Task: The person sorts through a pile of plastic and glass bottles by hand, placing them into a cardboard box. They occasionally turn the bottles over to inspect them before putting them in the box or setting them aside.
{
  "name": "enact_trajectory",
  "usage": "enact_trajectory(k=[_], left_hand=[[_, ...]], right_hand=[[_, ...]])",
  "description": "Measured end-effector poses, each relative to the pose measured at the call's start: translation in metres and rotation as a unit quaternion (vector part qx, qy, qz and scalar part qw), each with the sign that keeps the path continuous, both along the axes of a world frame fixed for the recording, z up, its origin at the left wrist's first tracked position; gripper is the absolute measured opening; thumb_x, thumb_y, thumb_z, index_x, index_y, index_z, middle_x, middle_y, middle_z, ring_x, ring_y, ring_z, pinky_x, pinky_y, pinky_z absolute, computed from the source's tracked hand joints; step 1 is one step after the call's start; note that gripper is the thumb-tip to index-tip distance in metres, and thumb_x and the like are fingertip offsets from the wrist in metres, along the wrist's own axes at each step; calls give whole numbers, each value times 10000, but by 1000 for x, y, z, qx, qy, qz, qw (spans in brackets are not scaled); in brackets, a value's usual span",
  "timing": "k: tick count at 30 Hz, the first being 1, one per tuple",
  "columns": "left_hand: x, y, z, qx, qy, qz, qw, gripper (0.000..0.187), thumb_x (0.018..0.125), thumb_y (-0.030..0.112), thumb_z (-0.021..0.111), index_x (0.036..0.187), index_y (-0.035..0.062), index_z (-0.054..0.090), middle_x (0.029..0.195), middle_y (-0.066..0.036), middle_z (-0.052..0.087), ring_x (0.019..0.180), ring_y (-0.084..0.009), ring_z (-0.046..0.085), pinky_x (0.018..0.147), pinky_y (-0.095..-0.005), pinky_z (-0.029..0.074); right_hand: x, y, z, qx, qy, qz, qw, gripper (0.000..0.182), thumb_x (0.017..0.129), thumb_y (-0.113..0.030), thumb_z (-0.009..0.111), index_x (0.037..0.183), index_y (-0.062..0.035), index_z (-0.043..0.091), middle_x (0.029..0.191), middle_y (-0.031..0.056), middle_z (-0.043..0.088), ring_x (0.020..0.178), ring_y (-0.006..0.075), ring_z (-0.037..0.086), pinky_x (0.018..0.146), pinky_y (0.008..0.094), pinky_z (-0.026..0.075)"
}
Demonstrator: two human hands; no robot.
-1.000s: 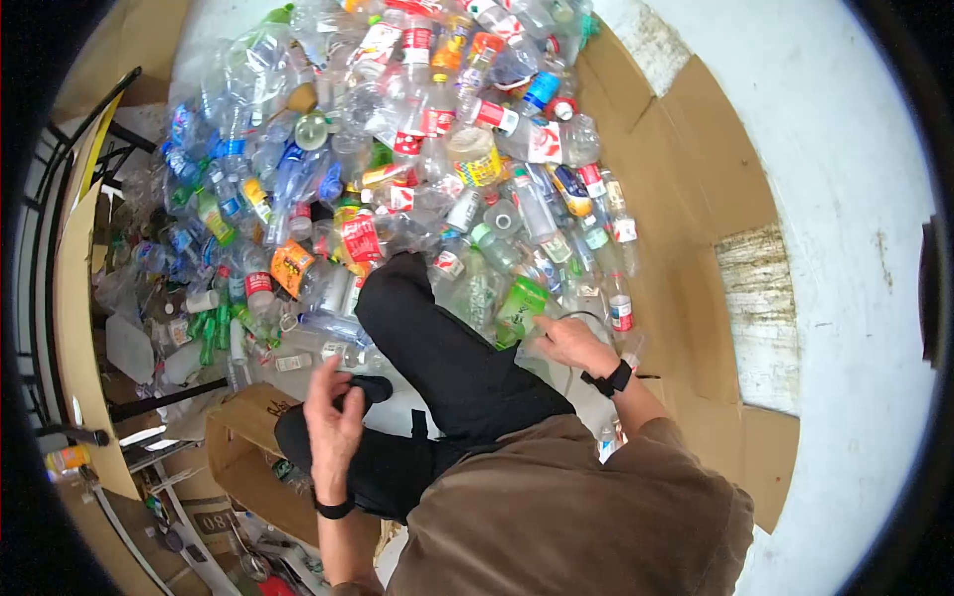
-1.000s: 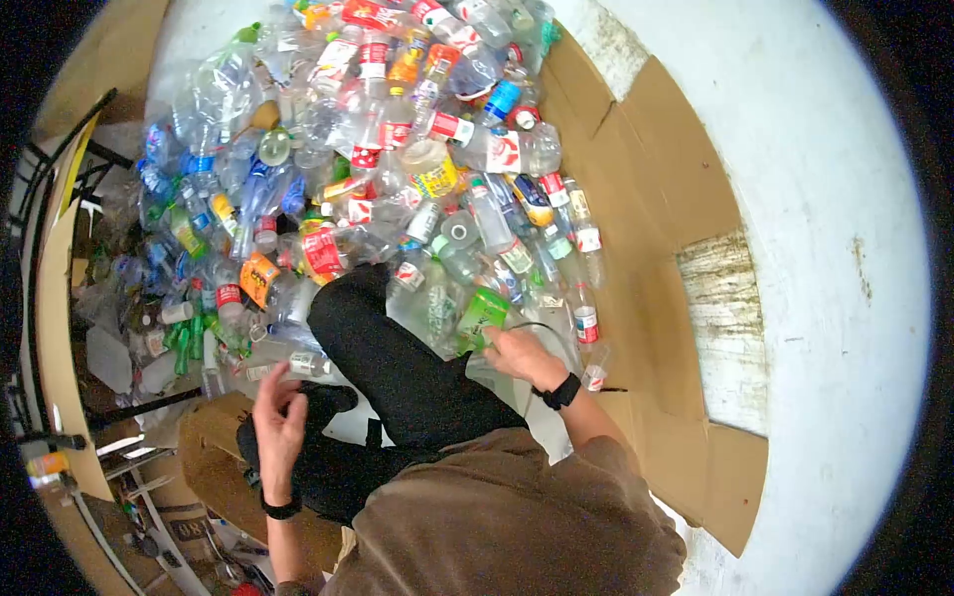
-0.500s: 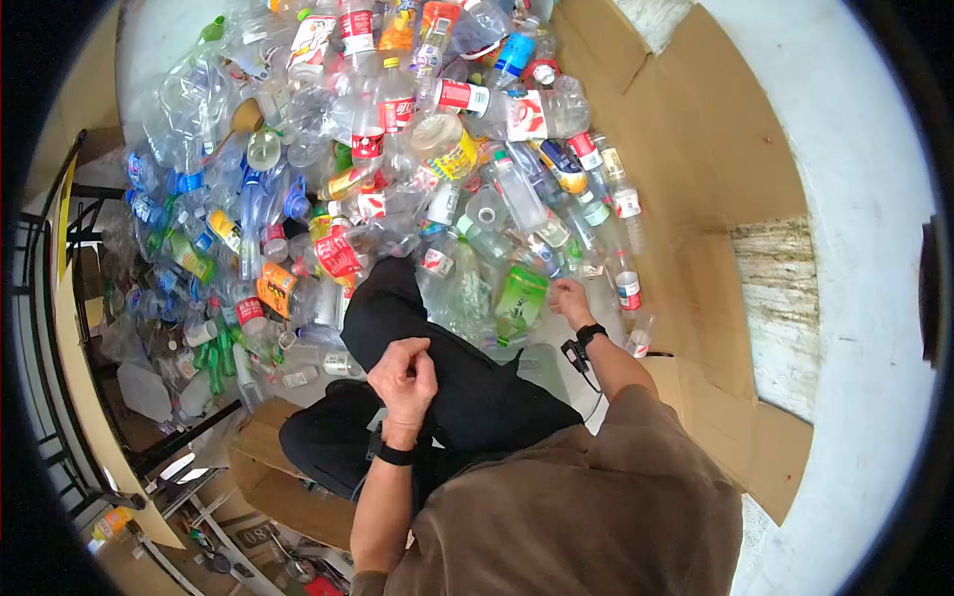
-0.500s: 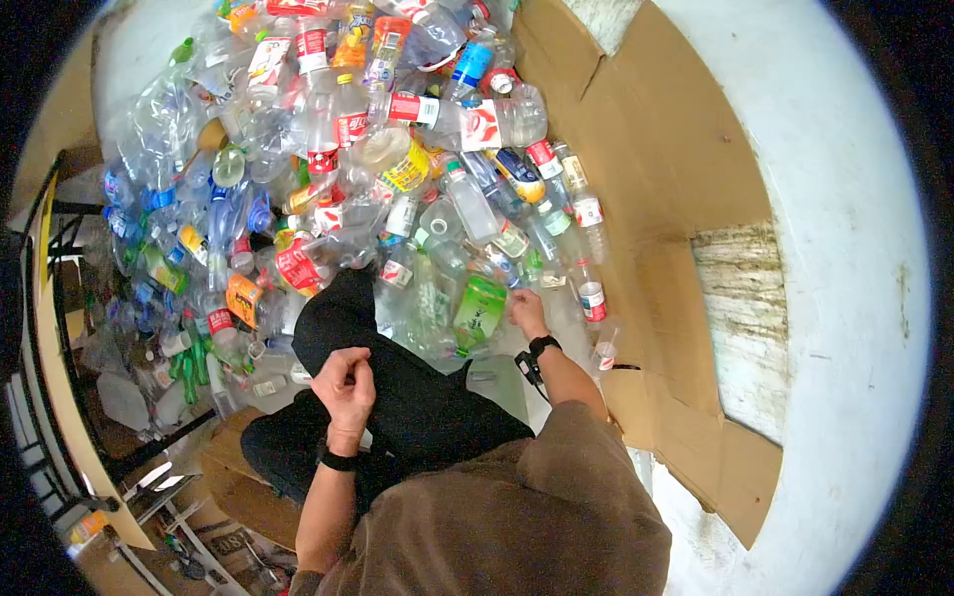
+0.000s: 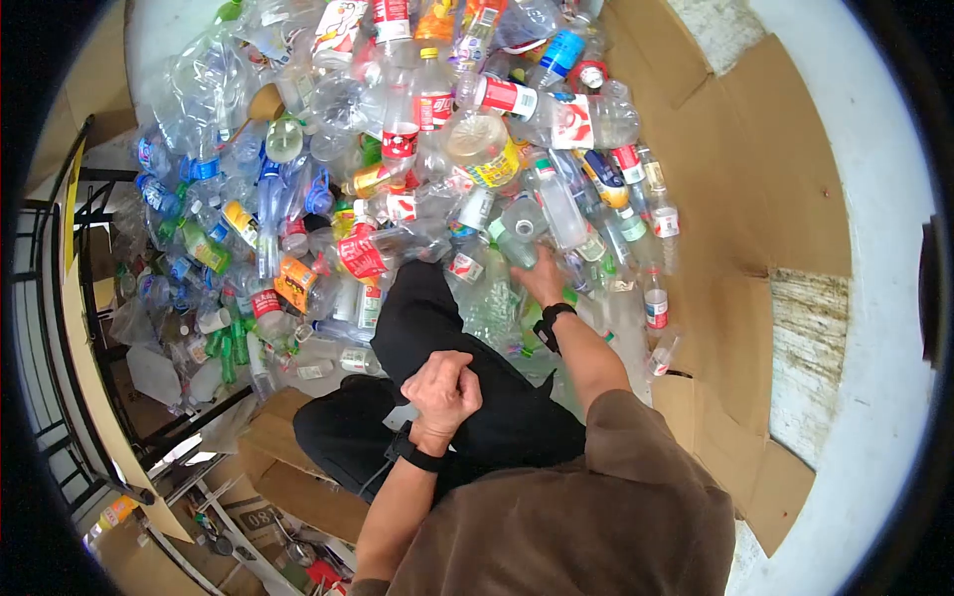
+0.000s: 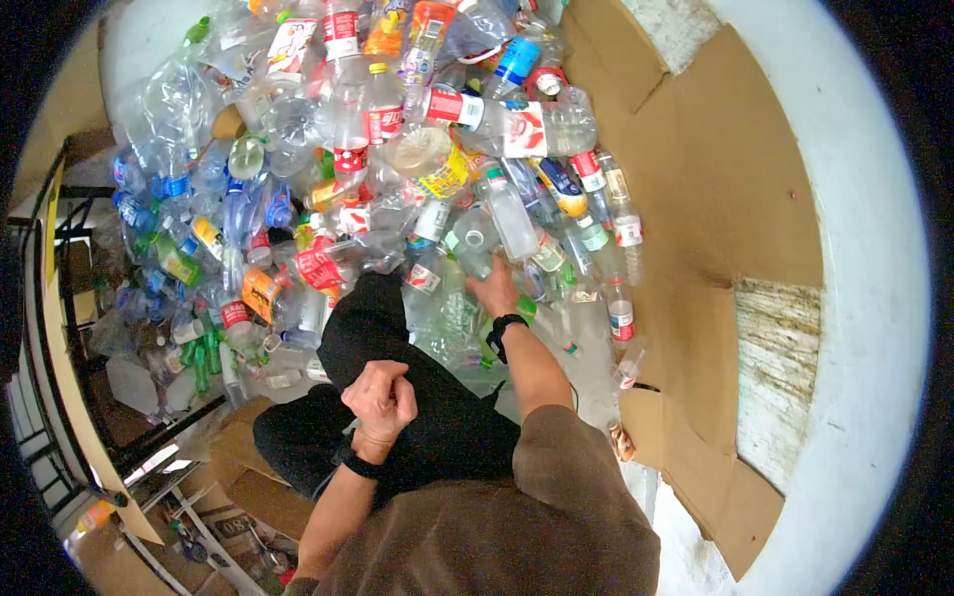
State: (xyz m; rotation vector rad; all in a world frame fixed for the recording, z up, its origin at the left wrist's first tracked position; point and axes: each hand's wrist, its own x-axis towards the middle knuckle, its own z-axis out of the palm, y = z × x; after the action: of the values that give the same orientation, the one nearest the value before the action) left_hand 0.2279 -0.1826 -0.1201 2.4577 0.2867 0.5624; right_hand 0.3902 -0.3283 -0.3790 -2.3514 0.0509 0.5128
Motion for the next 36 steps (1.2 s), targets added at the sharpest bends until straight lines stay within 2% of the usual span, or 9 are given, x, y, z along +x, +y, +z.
enact_trajectory(k=[6, 10, 18, 20, 23, 27, 30, 34, 36], left_hand=[[2, -1, 3, 18, 26, 26, 999, 197, 642, 19, 631, 808, 126, 645, 711, -27, 623, 564, -226, 623, 512, -325, 487], [5, -6, 10, 5, 32, 24, 999, 139, 689, -4, 609, 791, 87, 633, 717, -71, 630, 562, -247, 610, 509, -332, 479], [1, -15, 30, -149, 128, 66, 978, 273, 780, 191, 731, 994, 27, 686, 772, -43, 673, 557, -133, 570, 533, -267, 457], [-4, -8, 25, -239, 135, 45, 961, 526, 769, 344, 767, 1161, 18, 637, 754, -65, 688, 568, -164, 633, 582, -300, 498], [-12, -11, 35, -481, 69, 94, 869, 571, 825, 371, 751, 1185, -32, 571, 1058, -72, 640, 927, -168, 598, 831, -317, 469], [-17, 2, 25, -521, -39, 163, 837, 529, 826, 287, 743, 1202, -28, 545, 1096, -89, 606, 1000, -182, 566, 923, -350, 429], [-23, 16, 17, -463, -82, 198, 860, 559, 835, 277, 726, 1232, -34, 483, 1131, -105, 572, 1004, -189, 552, 903, -351, 436], [-20, 32, -10, -401, -116, 231, 879, 549, 853, 352, 677, 1185, -60, 530, 1065, -94, 590, 929, -187, 555, 852, -344, 453], [-10, 29, -14, -384, -154, 147, 898, 575, 803, 357, 745, 1123, -64, 519, 1034, -101, 582, 911, -201, 558, 832, -343, 457]], right_hand=[[0, -14, 25, 13, 42, 16, 999, 771, 727, -350, 754, 1371, -36, 468, 1191, 204, 636, 1025, 388, 645, 824, 436, 526], [-32, -68, 80, 227, 262, -23, 938, 587, 818, -392, 685, 1243, -7, 557, 970, 79, 628, 795, 181, 652, 535, 293, 507], [-102, -120, 185, 440, 303, 4, 845, 596, 834, -297, 703, 1312, -22, 476, 1192, 84, 586, 1035, 184, 609, 764, 322, 535], [-99, -80, 230, 418, 8, 211, 884, 641, 831, -331, 736, 1314, -29, 443, 1110, 103, 623, 901, 217, 645, 740, 343, 528], [-93, -53, 261, 380, -18, 299, 875, 645, 843, -314, 740, 1336, -35, 431, 1157, 103, 614, 968, 215, 627, 792, 347, 518], [-83, -34, 257, 429, 145, 320, 832, 652, 839, -316, 754, 1345, -29, 460, 1136, 98, 630, 911, 167, 649, 773, 313, 526], [-73, -44, 200, 491, 294, 143, 808, 445, 921, -273, 657, 1277, -30, 545, 1067, 72, 648, 875, 140, 657, 752, 273, 536], [-46, -68, 108, 428, 221, -174, 859, 368, 914, -269, 650, 1200, -54, 566, 1066, 60, 630, 921, 161, 642, 773, 321, 518], [-26, -76, 59, 434, 204, -183, 858, 406, 896, -298, 668, 1203, -55, 561, 1069, 64, 628, 941, 171, 634, 781, 344, 513]])
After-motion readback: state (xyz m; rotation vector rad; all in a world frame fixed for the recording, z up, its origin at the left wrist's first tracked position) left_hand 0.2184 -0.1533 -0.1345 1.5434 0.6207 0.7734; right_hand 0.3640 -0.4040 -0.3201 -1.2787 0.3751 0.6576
